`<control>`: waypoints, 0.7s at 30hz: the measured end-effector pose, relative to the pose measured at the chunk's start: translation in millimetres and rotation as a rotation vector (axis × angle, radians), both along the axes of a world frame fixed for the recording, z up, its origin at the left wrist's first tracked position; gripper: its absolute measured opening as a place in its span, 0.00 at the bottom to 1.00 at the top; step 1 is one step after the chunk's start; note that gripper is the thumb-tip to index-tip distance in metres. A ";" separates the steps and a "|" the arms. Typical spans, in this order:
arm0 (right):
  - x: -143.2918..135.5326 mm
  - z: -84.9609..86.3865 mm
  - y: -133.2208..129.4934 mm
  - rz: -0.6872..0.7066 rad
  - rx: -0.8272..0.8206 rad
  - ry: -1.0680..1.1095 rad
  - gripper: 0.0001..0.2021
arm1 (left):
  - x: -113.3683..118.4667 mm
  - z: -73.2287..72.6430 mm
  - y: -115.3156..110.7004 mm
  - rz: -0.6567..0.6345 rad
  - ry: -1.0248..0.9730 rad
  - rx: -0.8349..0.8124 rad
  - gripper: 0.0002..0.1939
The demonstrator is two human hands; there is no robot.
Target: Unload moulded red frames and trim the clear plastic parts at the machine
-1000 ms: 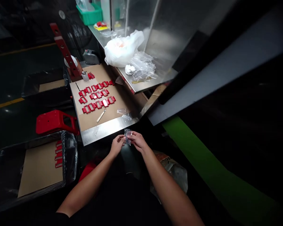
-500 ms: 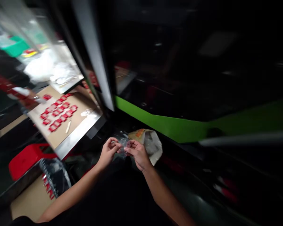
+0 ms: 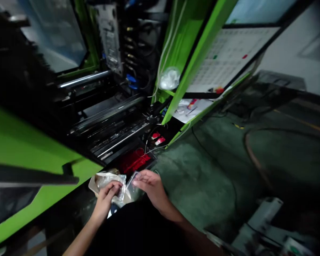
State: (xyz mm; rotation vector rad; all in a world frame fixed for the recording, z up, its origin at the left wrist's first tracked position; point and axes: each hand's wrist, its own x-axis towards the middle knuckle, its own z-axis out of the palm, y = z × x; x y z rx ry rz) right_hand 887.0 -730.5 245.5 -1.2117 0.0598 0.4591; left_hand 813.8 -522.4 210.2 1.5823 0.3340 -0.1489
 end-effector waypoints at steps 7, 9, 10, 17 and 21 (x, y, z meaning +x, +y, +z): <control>139.9 -31.7 -128.8 0.130 0.057 0.063 0.17 | 161.5 10.2 -155.5 -0.199 -0.119 0.099 0.18; 185.6 -38.4 -165.4 0.217 -0.007 0.072 0.19 | 192.8 10.9 -189.0 -0.161 -0.046 0.084 0.18; 212.0 -41.9 -185.2 0.247 -0.049 0.077 0.21 | 204.4 11.0 -202.3 -0.122 -0.013 0.076 0.19; 463.5 -81.9 -339.6 -0.192 -0.537 0.048 0.17 | 236.4 0.8 -249.9 0.327 0.160 0.137 0.27; 544.6 -108.7 -380.1 -0.301 -0.788 0.013 0.16 | 242.9 -7.6 -262.5 0.518 0.178 0.102 0.31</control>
